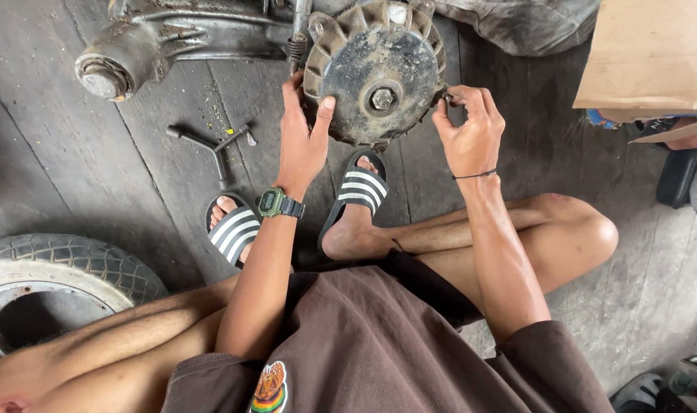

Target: Disassembling a motorcycle engine by removing bolts and prying off covers using a wrench and screwdriver.

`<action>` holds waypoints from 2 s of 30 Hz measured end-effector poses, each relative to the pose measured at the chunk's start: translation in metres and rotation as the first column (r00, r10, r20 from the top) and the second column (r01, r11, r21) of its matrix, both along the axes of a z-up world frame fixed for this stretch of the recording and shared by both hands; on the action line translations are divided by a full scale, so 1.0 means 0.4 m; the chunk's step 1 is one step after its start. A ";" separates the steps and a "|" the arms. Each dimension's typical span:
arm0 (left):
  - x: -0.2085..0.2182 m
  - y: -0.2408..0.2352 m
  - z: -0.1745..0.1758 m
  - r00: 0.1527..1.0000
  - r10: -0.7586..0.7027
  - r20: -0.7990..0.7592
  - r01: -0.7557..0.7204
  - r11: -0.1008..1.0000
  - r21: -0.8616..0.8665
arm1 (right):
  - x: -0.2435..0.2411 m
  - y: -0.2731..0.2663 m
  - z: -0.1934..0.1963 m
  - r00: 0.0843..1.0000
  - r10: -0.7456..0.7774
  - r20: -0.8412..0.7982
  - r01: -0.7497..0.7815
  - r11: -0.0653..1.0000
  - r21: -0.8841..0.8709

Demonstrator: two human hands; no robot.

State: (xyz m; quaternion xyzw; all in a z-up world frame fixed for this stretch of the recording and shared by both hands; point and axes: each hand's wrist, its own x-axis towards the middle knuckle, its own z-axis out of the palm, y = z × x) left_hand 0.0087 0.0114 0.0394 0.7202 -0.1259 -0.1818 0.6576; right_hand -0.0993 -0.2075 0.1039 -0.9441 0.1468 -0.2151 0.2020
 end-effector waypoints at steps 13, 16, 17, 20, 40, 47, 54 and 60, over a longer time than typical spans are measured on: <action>0.003 0.005 0.020 1.000 -0.025 0.003 0.025 1.000 -0.012 | -0.004 -0.019 -0.001 0.999 0.038 0.001 -0.038 0.998 -0.041; 0.002 0.004 0.017 1.000 -0.028 0.002 0.028 1.000 -0.010 | -0.008 -0.022 -0.002 0.999 0.042 0.008 -0.041 0.999 -0.030; 0.003 0.004 0.017 1.000 -0.025 -0.001 0.025 1.000 -0.013 | -0.007 -0.023 -0.002 0.999 0.039 0.006 -0.039 0.999 -0.026; 0.003 0.005 0.014 1.000 -0.025 -0.005 0.025 1.000 -0.008 | -0.009 -0.003 0.031 1.000 0.028 0.003 -0.028 0.999 -0.024; 0.022 0.011 0.013 0.998 -0.055 -0.035 0.055 0.998 0.004 | 0.270 -0.007 0.111 0.974 0.221 0.047 -0.220 0.975 -0.026; 0.033 0.014 0.030 0.993 -0.084 -0.079 0.084 0.996 -0.005 | 0.274 -0.012 0.145 0.975 0.205 -0.089 -0.205 0.979 0.013; 0.041 0.016 0.030 0.986 -0.088 -0.144 0.091 0.996 0.016 | 0.273 -0.009 0.153 0.968 0.188 -0.164 -0.184 0.982 0.037; 0.054 0.020 0.023 0.973 -0.128 -0.193 0.127 0.992 -0.017 | 0.274 -0.008 0.117 0.985 0.120 -0.124 -0.134 0.985 -0.111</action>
